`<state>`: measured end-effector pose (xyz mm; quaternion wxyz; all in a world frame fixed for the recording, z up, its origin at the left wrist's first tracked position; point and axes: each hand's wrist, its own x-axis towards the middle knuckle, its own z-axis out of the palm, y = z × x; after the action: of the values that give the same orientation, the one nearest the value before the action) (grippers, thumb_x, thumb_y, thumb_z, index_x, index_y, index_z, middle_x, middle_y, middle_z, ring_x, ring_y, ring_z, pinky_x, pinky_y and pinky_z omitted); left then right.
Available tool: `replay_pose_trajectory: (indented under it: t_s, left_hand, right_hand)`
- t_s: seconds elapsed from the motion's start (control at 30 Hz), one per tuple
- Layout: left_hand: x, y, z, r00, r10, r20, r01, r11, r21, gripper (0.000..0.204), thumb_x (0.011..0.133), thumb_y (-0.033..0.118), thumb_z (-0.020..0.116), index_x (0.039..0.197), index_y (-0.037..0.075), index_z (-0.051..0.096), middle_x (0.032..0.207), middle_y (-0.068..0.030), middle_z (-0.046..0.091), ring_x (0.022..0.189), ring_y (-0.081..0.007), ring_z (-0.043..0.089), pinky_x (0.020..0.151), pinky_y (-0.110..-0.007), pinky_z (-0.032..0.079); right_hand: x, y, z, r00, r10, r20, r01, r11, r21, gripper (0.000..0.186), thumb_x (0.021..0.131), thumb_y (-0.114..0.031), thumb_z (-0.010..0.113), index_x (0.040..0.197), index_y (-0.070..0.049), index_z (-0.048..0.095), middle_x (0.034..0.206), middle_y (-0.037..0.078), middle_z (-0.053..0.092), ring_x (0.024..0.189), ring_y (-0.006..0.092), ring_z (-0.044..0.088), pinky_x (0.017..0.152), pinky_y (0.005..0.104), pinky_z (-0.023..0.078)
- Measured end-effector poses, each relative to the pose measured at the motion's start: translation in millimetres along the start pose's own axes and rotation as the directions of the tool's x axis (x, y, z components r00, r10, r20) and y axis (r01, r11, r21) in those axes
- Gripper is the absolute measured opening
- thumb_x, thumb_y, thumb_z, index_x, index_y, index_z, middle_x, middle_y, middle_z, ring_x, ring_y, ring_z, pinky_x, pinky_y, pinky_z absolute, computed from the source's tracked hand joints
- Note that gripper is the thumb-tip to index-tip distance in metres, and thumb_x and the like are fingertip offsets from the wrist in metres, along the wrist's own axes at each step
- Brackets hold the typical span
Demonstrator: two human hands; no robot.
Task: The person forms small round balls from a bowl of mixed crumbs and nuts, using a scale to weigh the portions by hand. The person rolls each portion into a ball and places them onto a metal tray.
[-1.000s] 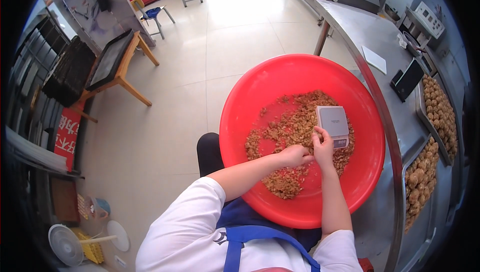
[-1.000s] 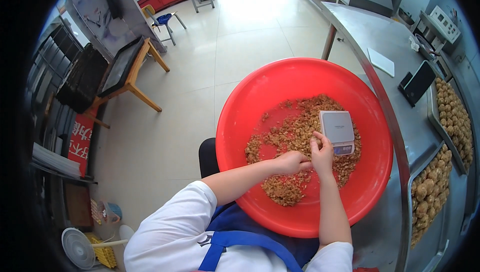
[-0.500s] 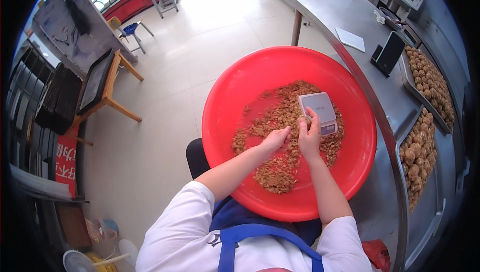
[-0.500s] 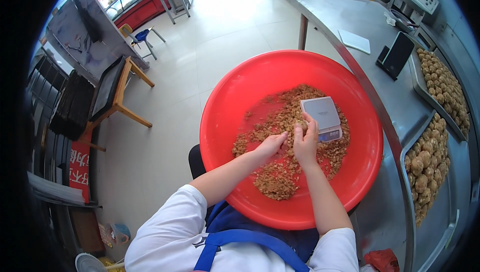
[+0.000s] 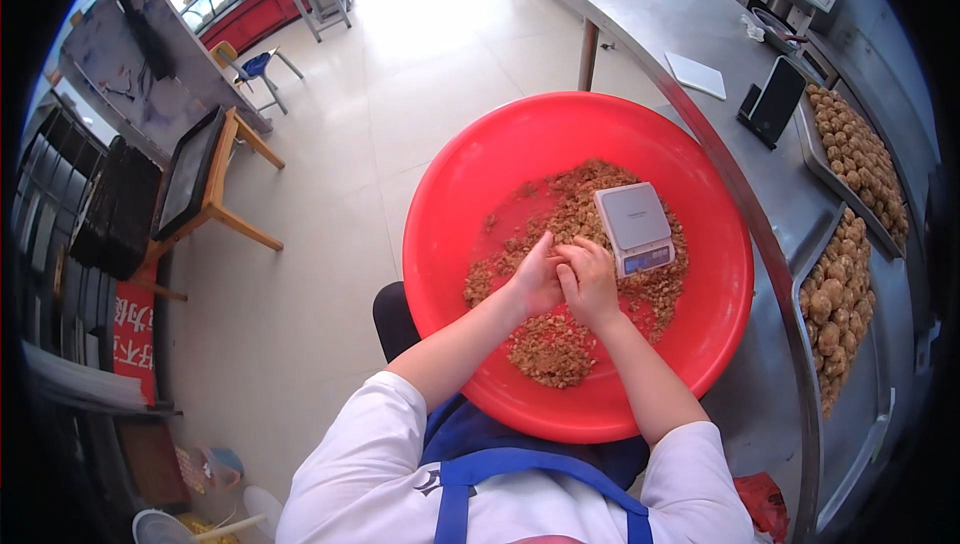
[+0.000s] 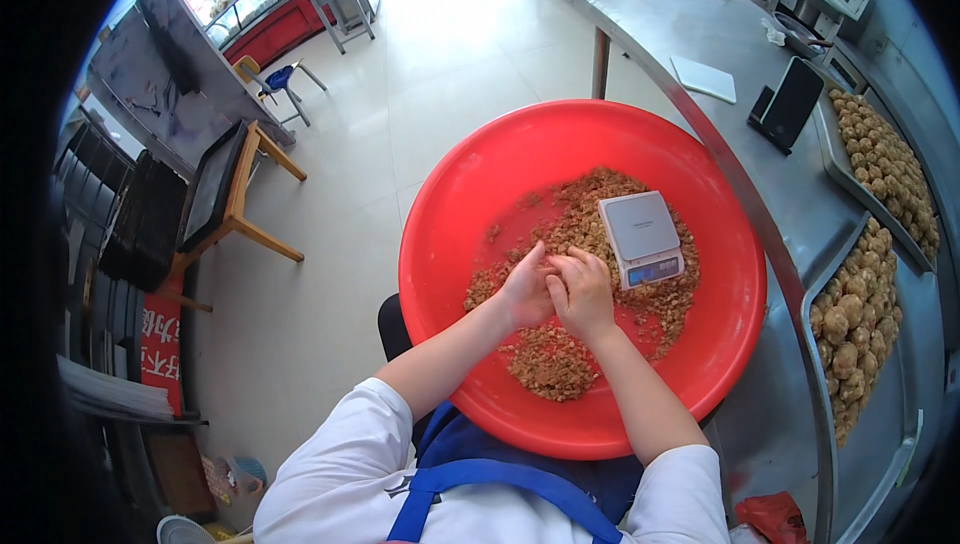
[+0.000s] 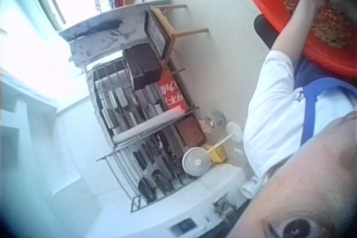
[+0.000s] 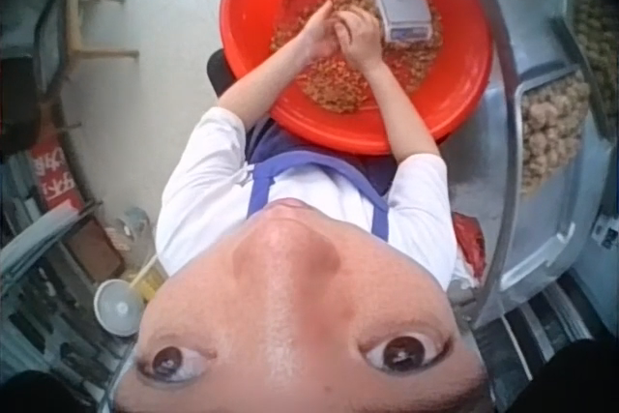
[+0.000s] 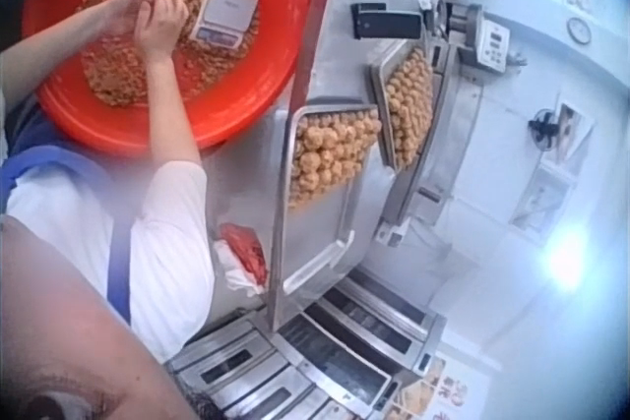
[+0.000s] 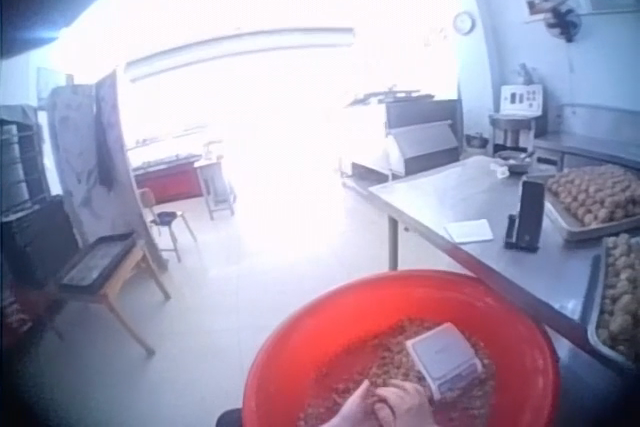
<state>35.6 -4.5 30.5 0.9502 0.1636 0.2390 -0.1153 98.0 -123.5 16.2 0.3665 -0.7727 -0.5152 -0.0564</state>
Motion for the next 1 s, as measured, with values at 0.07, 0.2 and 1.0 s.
replay_pose_trajectory:
  t_s: [0.07, 0.2, 1.0]
  left_hand:
    - [-4, -5, 7, 0.993, -0.03, 0.118, 0.031, 1.0, -0.005, 0.066, 0.093, 0.063, 0.028, 0.123, 0.009, 0.051, 0.128, -0.0102, 0.053, 0.12, -0.0252, 0.049, 0.103, -0.041, 0.038]
    - [3, -20, 2, 0.996, 0.074, -0.044, -0.071, 0.996, 0.061, 0.063, 0.091, 0.064, 0.033, 0.121, 0.011, 0.053, 0.126, -0.0088, 0.055, 0.119, -0.0223, 0.05, 0.102, -0.04, 0.038]
    - [18, -30, -14, 0.987, -0.117, 0.11, -0.076, 0.264, 0.961, 0.079, 0.092, 0.06, 0.041, 0.144, 0.001, 0.029, 0.15, -0.0194, 0.026, 0.138, -0.0301, 0.027, 0.113, -0.039, 0.024]
  right_hand:
    - [-3, 2, 8, 0.996, 0.055, -0.071, -0.062, 0.992, -0.109, 0.023, 0.087, -0.023, 0.053, 0.099, -0.009, 0.066, 0.108, 0.009, 0.065, 0.115, 0.0314, 0.052, 0.102, 0.0498, 0.03]
    - [-4, 0, 17, 0.996, -0.038, -0.077, 0.016, 0.961, -0.277, 0.019, 0.089, -0.023, 0.052, 0.089, -0.01, 0.066, 0.103, 0.007, 0.068, 0.117, 0.0307, 0.052, 0.101, 0.0547, 0.029]
    - [32, 137, -12, 0.883, 0.407, -0.234, -0.452, 0.871, -0.194, 0.025, 0.091, -0.029, 0.052, 0.092, -0.007, 0.063, 0.097, 0.015, 0.062, 0.093, 0.0361, 0.059, 0.076, 0.0465, 0.047]
